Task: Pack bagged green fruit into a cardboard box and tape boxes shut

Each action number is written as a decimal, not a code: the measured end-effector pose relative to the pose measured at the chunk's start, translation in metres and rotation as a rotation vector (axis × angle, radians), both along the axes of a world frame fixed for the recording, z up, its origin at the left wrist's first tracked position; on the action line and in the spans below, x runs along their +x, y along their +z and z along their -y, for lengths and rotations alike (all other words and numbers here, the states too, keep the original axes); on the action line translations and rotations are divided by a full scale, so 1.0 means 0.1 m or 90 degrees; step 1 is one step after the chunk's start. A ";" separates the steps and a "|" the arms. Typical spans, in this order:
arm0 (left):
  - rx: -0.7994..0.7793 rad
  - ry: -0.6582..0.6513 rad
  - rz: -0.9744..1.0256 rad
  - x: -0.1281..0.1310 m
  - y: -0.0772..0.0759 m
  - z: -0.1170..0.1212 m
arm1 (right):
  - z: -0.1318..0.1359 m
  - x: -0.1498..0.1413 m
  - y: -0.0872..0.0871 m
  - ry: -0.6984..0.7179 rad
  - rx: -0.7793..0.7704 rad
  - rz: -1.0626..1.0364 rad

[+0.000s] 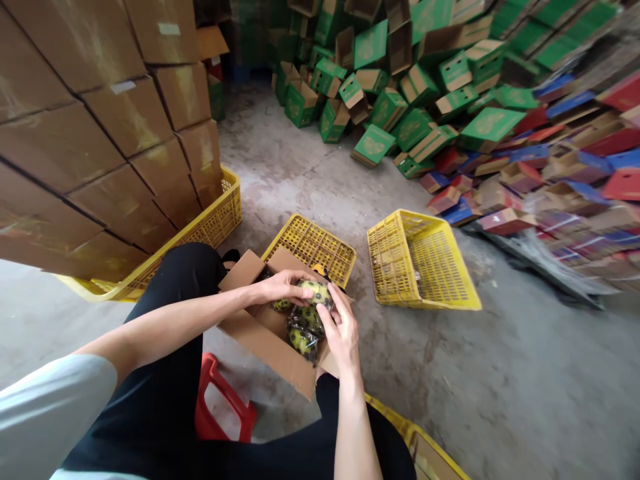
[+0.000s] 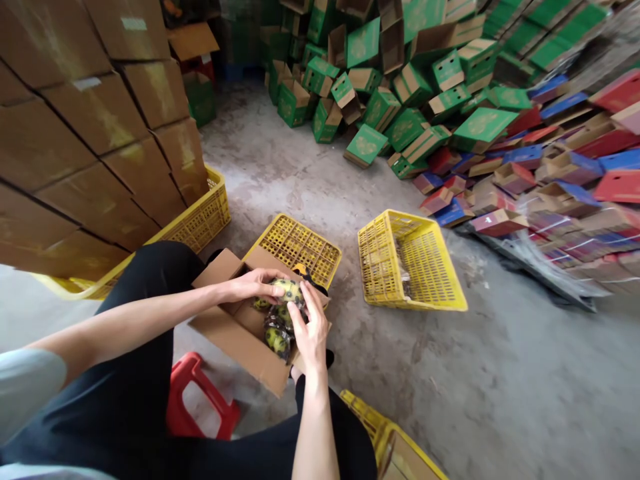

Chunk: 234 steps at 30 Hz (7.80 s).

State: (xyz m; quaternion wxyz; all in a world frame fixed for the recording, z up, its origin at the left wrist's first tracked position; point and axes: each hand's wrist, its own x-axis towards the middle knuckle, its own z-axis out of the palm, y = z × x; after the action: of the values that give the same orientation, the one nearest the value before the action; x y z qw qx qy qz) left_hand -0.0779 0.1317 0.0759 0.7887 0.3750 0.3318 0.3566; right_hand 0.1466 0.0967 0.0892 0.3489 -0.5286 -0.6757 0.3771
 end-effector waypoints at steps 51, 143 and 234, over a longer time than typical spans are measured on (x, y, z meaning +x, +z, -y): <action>-0.050 0.024 -0.094 0.02 0.06 0.01 | 0.02 -0.08 -0.01 -0.114 -0.210 -0.251; 0.516 -0.233 -0.888 -0.30 -0.28 -0.01 | 0.05 -0.05 -0.09 -0.110 -0.386 -0.256; 0.046 0.076 -0.115 -0.10 0.07 -0.06 | 0.03 -0.12 0.06 -0.024 -0.083 -0.130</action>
State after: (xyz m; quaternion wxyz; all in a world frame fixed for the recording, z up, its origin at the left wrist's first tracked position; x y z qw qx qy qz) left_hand -0.0877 0.1372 0.0827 0.7190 0.4132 0.4102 0.3794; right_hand 0.1344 0.0934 0.0954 0.3874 -0.5216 -0.6010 0.4655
